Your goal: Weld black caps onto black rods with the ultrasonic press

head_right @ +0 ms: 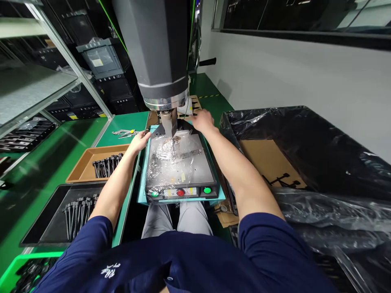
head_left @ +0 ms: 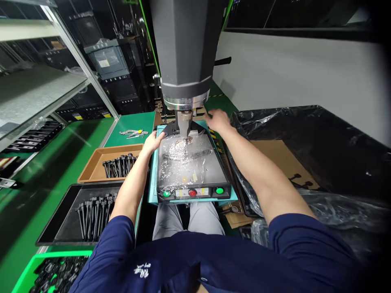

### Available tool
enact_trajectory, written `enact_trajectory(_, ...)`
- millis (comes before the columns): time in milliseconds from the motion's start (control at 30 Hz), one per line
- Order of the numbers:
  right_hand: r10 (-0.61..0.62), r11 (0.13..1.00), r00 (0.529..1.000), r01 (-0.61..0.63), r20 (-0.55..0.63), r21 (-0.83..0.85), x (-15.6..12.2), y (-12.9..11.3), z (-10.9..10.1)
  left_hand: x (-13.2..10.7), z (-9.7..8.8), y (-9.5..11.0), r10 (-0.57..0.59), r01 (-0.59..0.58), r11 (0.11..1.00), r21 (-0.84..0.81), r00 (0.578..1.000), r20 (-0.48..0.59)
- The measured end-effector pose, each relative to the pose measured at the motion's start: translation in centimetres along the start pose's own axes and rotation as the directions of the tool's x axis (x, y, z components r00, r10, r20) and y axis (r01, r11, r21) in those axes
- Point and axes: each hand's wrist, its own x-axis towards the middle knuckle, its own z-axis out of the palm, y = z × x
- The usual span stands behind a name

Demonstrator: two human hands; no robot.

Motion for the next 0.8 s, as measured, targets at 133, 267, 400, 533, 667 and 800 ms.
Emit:
enact_trajectory(133, -0.074, 0.991, 0.986, 0.089, -0.149, 0.099, -8.6, 4.3, -1.0, -8.2, -0.6, -0.8, 0.037, -0.06, 0.984, -0.17, 0.99, -0.139)
enact_trajectory(267, 0.08, 0.978, 0.992, -0.059, -0.097, 0.198, -20.4, 9.6, 1.7, -19.3, -0.3, -4.3, -0.042, 0.008, 0.991, -0.132, 0.966, -0.256)
enact_trajectory(400, 0.297, 0.917, 0.945, -0.322, 0.135, 0.236, -29.9, 13.7, 5.6, -27.5, 0.8, -8.4, -0.135, 0.156, 0.986, 0.058, 0.951, -0.278)
enact_trajectory(533, 0.333, 0.895, 0.915, -0.383, 0.229, 0.227, -33.5, 14.7, 8.2, -29.7, 2.7, -10.8, -0.086, 0.121, 0.975, 0.188, 0.979, -0.184)
enact_trajectory(667, 0.304, 0.919, 0.939, -0.333, 0.16, 0.211, -33.5, 14.4, 9.0, -28.2, 4.4, -11.7, -0.098, 0.124, 0.968, 0.219, 0.987, -0.129)
enact_trajectory(800, 0.302, 0.92, 0.948, -0.317, 0.098, 0.23, -33.4, 14.2, 9.3, -26.8, 5.0, -12.1, -0.125, 0.148, 0.961, 0.234, 0.986, -0.111)
